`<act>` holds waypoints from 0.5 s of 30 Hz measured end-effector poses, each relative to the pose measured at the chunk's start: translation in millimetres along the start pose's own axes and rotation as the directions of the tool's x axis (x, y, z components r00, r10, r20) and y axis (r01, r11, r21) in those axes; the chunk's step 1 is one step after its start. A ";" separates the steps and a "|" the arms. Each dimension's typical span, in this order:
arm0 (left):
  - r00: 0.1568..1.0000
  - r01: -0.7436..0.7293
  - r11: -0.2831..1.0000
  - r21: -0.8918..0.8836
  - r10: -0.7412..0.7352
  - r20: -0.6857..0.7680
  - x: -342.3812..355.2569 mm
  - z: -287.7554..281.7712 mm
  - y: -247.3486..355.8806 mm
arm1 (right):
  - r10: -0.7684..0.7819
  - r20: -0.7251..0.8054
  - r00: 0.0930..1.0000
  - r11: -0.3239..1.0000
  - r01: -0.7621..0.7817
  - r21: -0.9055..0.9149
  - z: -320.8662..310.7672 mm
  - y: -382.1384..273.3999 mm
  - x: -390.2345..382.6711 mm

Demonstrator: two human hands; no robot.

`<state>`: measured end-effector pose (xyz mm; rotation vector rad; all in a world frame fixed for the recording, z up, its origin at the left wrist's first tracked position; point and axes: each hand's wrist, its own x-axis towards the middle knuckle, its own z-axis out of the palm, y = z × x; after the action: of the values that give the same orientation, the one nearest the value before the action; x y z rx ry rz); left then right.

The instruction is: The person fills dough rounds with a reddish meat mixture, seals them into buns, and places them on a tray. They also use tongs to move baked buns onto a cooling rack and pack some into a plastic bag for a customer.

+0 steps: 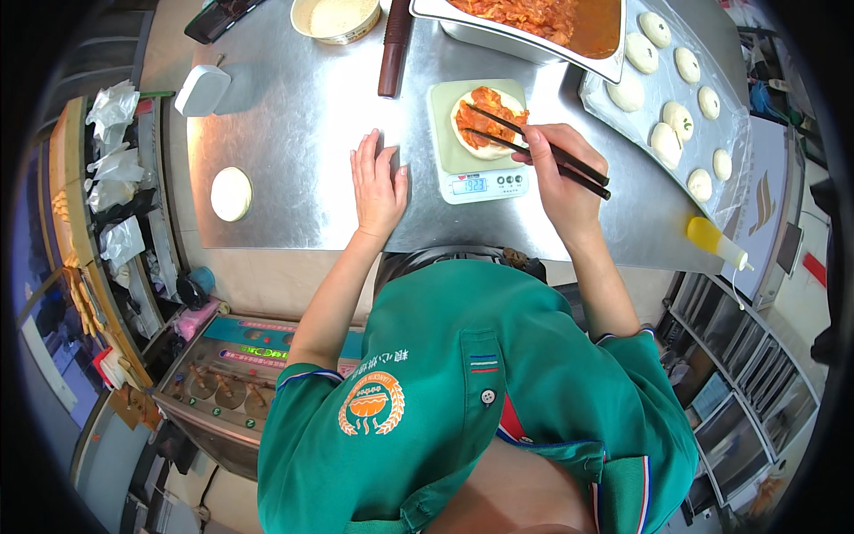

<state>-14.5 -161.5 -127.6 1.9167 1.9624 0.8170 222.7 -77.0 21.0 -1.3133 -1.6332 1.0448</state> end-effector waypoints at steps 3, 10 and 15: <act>1.000 0.014 0.999 -0.030 -0.013 0.001 -0.4 0.0 -0.8 | 0.110 -0.025 0.994 0.981 -0.104 0.162 -1.4 6.2 3.6; 1.000 0.018 0.999 -0.052 -0.017 0.013 -0.2 0.0 -1.4 | 0.554 -0.134 0.821 0.712 -0.385 0.587 -38.3 65.2 9.1; 1.000 0.009 0.999 -0.045 -0.008 0.017 0.0 0.0 -0.6 | 0.559 0.025 0.829 0.474 -0.344 0.810 -63.9 94.7 2.1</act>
<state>-15.0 -161.5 -127.9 1.8818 1.9243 0.8330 314.0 -54.7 -44.0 -1.1692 -0.4324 1.6047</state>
